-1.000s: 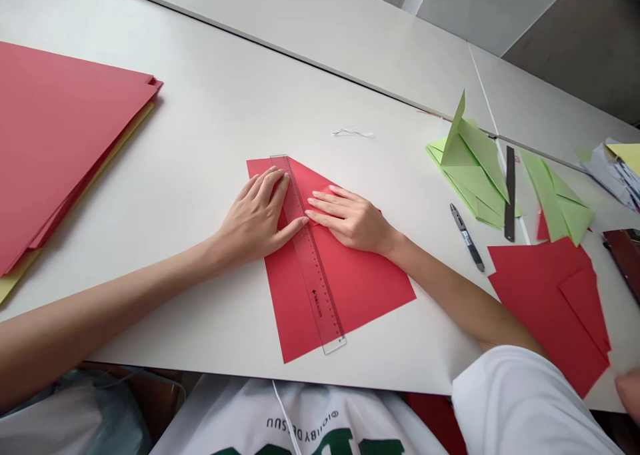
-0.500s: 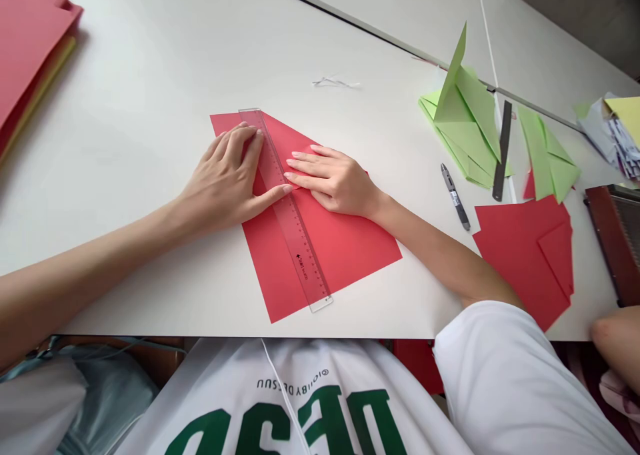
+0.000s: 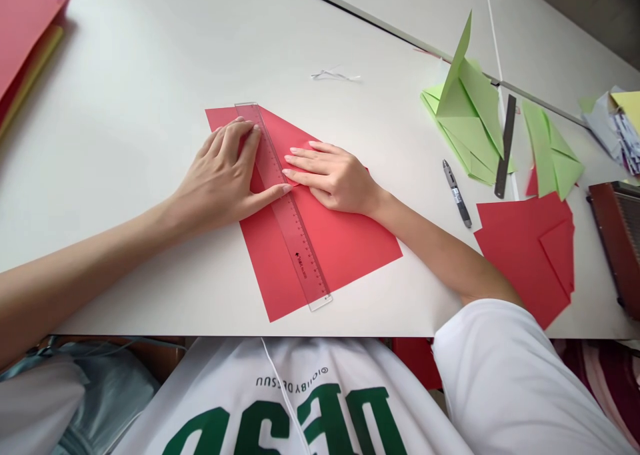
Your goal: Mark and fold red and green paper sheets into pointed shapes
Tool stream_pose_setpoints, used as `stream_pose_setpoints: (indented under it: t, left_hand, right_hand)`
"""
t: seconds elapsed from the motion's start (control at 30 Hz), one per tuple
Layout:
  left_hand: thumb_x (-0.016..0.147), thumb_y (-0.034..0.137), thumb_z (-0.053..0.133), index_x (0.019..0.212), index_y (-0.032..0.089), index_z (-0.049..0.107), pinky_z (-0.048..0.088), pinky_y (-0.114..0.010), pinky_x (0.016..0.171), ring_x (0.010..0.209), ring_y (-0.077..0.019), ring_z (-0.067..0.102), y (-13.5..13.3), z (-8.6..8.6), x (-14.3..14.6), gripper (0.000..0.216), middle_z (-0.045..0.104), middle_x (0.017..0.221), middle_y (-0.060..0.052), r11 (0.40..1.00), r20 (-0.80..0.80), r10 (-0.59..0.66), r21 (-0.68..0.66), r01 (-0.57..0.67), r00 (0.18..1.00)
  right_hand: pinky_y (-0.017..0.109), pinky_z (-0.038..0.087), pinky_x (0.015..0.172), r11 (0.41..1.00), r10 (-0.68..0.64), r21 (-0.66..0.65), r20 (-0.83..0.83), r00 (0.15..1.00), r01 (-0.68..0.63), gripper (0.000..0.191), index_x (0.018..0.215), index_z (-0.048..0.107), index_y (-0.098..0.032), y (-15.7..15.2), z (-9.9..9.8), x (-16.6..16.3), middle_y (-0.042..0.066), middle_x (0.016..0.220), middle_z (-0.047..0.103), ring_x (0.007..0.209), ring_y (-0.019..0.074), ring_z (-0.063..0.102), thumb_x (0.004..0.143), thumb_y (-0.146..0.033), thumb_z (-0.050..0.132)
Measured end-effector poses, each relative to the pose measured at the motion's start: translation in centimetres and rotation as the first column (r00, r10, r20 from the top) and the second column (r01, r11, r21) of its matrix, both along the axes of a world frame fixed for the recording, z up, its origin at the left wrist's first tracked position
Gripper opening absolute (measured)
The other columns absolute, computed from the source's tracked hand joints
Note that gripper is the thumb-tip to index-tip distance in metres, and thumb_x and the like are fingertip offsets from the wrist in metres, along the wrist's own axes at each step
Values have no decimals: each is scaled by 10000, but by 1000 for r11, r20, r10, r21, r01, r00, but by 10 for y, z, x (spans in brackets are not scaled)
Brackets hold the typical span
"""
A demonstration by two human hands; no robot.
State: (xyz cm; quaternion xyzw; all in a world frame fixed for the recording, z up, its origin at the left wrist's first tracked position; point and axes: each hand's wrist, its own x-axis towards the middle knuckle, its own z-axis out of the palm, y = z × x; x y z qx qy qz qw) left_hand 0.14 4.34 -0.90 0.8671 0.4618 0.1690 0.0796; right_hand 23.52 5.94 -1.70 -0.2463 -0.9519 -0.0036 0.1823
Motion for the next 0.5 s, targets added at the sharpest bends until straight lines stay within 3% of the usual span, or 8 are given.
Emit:
stream_pose_setpoints:
  t: [0.5]
  left_hand:
    - [839, 816, 239, 1441, 100, 272, 243, -484, 1151, 1379, -335, 323, 0, -1, -1, 935, 332, 1483, -187, 1000, 1, 5, 20, -5, 1000]
  right_hand:
    - [515, 402, 1079, 1000, 12, -12, -12, 1000, -12, 362, 1221, 638, -172, 0, 1, 0, 73, 1299, 638, 1286, 219, 526, 991, -142, 359]
